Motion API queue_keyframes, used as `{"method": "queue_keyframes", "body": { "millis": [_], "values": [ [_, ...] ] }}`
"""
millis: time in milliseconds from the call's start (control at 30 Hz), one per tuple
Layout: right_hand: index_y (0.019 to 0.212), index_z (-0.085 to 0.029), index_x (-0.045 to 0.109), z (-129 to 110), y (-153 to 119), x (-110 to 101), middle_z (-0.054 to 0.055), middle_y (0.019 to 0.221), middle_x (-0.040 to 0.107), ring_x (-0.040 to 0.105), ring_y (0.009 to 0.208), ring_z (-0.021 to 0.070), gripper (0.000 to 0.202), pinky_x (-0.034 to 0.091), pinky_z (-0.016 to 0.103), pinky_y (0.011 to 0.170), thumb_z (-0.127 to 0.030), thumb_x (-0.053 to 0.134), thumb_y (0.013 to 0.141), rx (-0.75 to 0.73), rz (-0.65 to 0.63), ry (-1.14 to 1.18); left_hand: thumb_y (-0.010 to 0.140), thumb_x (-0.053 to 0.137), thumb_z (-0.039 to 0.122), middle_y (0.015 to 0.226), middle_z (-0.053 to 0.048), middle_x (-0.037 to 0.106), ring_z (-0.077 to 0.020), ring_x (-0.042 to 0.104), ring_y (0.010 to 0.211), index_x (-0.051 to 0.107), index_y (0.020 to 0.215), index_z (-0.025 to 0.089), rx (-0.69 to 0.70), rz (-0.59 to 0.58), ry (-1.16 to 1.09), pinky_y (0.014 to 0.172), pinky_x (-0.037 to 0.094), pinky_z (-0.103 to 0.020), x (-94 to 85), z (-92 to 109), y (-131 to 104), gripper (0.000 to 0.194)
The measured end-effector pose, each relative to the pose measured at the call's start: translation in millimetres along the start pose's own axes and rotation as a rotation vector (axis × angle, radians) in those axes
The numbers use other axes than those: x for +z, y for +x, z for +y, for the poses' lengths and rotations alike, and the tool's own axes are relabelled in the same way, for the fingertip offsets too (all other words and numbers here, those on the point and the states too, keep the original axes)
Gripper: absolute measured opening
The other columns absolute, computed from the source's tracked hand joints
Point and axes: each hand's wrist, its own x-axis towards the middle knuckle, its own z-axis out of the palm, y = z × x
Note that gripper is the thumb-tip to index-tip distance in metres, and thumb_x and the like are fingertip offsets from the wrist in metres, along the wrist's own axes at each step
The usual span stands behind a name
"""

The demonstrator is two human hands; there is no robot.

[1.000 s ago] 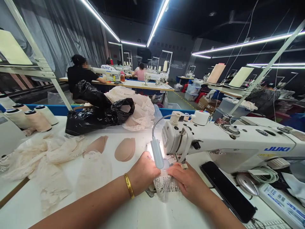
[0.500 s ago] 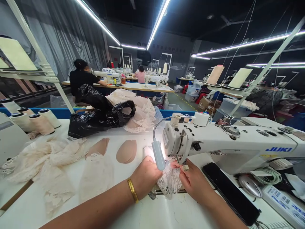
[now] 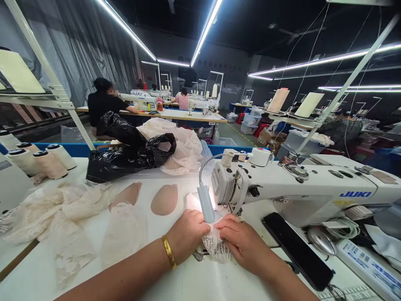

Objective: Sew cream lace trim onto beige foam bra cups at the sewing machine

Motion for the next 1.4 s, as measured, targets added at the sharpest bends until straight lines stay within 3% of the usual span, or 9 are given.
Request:
{"method": "queue_keyframes", "body": {
  "millis": [167,400,533,667,900,1033,1133,1267,1400],
  "values": [
    [0.092,-0.023,0.054,-6.6,2.0,-3.0,0.002,0.082,0.063,0.059,0.081,0.0224,0.029,0.045,0.033,0.068,0.001,0.040,0.082,0.061,-0.090,-0.013,0.064,0.061,0.001,0.084,-0.001,0.062,-0.0184,0.056,0.075,0.061,0.074,0.019,-0.074,-0.166,0.001,0.068,0.038,-0.031,-19.2,15.1,-4.8,0.020],
    [0.104,-0.023,0.060,-10.5,3.0,-7.5,0.003,0.092,0.067,0.059,0.088,0.0216,0.038,0.045,0.033,0.073,0.002,0.042,0.083,0.048,-0.124,0.018,0.080,0.071,0.032,0.098,-0.005,0.065,-0.0239,0.056,0.083,0.069,0.094,0.021,-0.123,-0.286,-0.076,0.074,0.041,-0.036,-34.3,24.6,-2.5,0.018],
    [0.094,-0.022,0.062,-15.4,1.7,-6.2,0.003,0.092,0.068,0.057,0.087,0.0211,0.029,0.046,0.033,0.075,0.001,0.044,0.089,-0.006,-0.114,-0.012,0.101,0.044,0.056,0.079,-0.002,0.060,-0.0189,0.051,0.070,0.054,0.073,0.019,-0.120,-0.244,-0.198,0.067,0.036,-0.032,-42.4,19.8,4.0,0.048],
    [0.090,-0.020,0.061,-23.8,-2.3,-2.0,0.004,0.095,0.069,0.056,0.088,0.0206,0.028,0.047,0.033,0.075,0.003,0.045,0.090,-0.020,-0.107,-0.079,0.109,0.022,0.048,0.065,-0.001,0.053,-0.0180,0.047,0.064,0.037,0.064,0.019,-0.178,-0.278,-0.173,0.062,0.031,-0.031,-46.4,19.1,8.6,0.056],
    [0.101,-0.022,0.064,-31.0,-11.6,0.3,0.003,0.106,0.071,0.058,0.094,0.0210,0.031,0.051,0.034,0.080,0.003,0.047,0.091,-0.023,-0.061,-0.086,0.098,0.049,0.026,0.084,-0.004,0.065,-0.0215,0.058,0.081,0.051,0.069,0.018,-0.243,-0.329,-0.131,0.071,0.039,-0.031,-49.1,31.5,1.9,0.030],
    [0.100,-0.022,0.064,-17.7,-18.2,-3.4,0.004,0.111,0.074,0.062,0.101,0.0232,0.031,0.052,0.040,0.086,0.002,0.047,0.090,0.023,-0.010,-0.089,0.091,0.053,0.020,0.076,0.000,0.062,-0.0180,0.058,0.073,0.056,0.076,0.020,-0.181,-0.344,-0.324,0.067,0.040,-0.028,-61.1,33.4,-2.6,0.015],
    [0.105,-0.021,0.065,-4.9,-21.1,-6.8,0.007,0.116,0.075,0.065,0.107,0.0264,0.036,0.053,0.046,0.091,0.003,0.046,0.087,0.119,0.045,-0.107,0.087,0.051,0.010,0.084,-0.001,0.067,-0.0185,0.059,0.077,0.060,0.076,0.020,-0.125,-0.367,-0.272,0.074,0.042,-0.032,-63.1,30.7,-9.4,0.018],
    [0.124,-0.021,0.063,-1.6,-20.7,-8.1,0.011,0.117,0.075,0.065,0.112,0.0296,0.027,0.052,0.053,0.097,-0.017,0.047,0.103,0.201,0.083,-0.121,0.087,0.062,0.018,0.116,-0.005,0.067,-0.0263,0.062,0.100,0.072,0.086,0.023,-0.138,-0.290,-0.267,0.089,0.044,-0.042,-61.9,23.9,-20.8,0.011],
    [0.126,-0.023,0.059,-9.8,-17.9,-8.5,0.011,0.120,0.074,0.066,0.110,0.0292,0.023,0.047,0.057,0.106,-0.029,0.049,0.107,0.168,0.123,-0.100,0.093,0.057,0.026,0.123,-0.010,0.064,-0.0298,0.058,0.112,0.072,0.111,0.023,-0.303,-0.183,-0.321,0.094,0.047,-0.045,-66.5,10.4,-24.6,0.024]
  ]
}}
